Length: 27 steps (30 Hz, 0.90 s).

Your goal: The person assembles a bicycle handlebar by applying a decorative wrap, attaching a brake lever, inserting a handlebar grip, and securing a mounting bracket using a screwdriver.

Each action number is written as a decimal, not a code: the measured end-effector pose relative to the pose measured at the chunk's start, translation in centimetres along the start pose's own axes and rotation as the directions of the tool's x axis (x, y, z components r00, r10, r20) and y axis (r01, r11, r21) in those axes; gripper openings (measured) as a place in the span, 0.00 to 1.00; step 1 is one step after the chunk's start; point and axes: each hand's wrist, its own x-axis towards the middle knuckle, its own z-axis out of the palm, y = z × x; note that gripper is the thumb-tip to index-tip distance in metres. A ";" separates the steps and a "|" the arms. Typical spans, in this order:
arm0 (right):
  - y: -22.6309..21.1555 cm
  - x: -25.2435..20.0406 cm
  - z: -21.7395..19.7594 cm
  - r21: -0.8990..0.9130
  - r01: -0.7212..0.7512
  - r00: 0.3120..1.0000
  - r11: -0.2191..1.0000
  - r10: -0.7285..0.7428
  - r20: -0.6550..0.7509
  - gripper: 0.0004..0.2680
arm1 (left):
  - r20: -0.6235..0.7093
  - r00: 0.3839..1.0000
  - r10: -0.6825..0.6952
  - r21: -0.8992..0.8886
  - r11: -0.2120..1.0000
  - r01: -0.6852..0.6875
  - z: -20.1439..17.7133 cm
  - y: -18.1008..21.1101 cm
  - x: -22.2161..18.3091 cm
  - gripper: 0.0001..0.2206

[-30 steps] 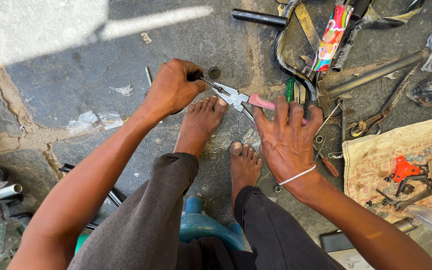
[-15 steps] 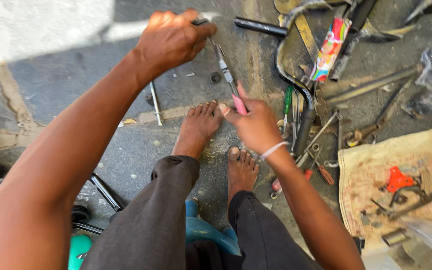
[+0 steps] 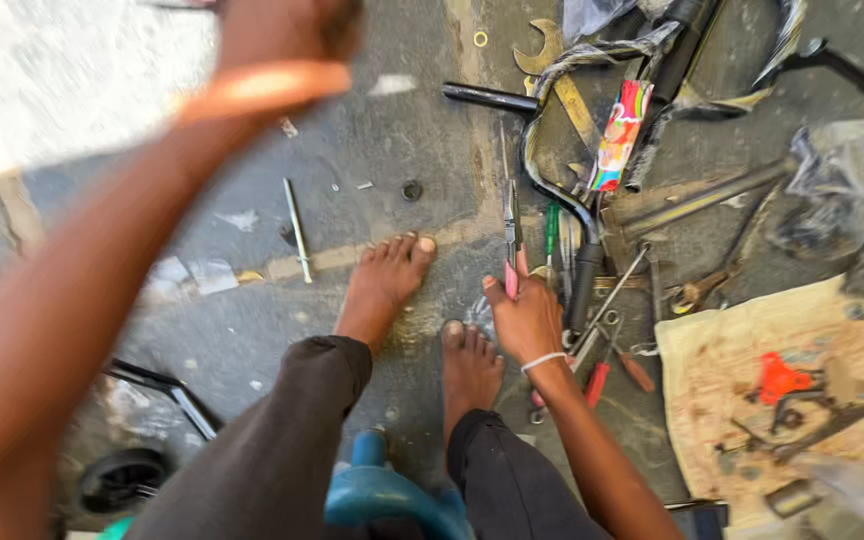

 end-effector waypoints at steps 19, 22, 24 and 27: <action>-5.9 10.1 6.5 0.197 0.523 0.851 0.829 -0.520 -0.069 0.13 | 0.519 0.796 -0.312 -0.830 0.041 0.557 -1.4 2.7 -7.7 0.26; -4.0 5.5 2.3 0.598 0.389 0.900 0.701 -0.427 -0.085 0.14 | 0.584 0.769 -0.261 -0.801 -0.027 0.599 -0.1 2.3 -7.6 0.22; -4.2 2.7 0.7 0.586 0.470 0.870 0.660 -0.457 -0.184 0.12 | 0.627 0.744 -0.234 -0.773 -0.062 0.632 0.4 2.9 -7.1 0.18; -4.4 -0.2 0.4 0.552 0.487 0.871 0.676 -0.421 -0.253 0.09 | 0.665 0.726 -0.175 -0.747 -0.146 0.649 0.7 4.6 -7.0 0.14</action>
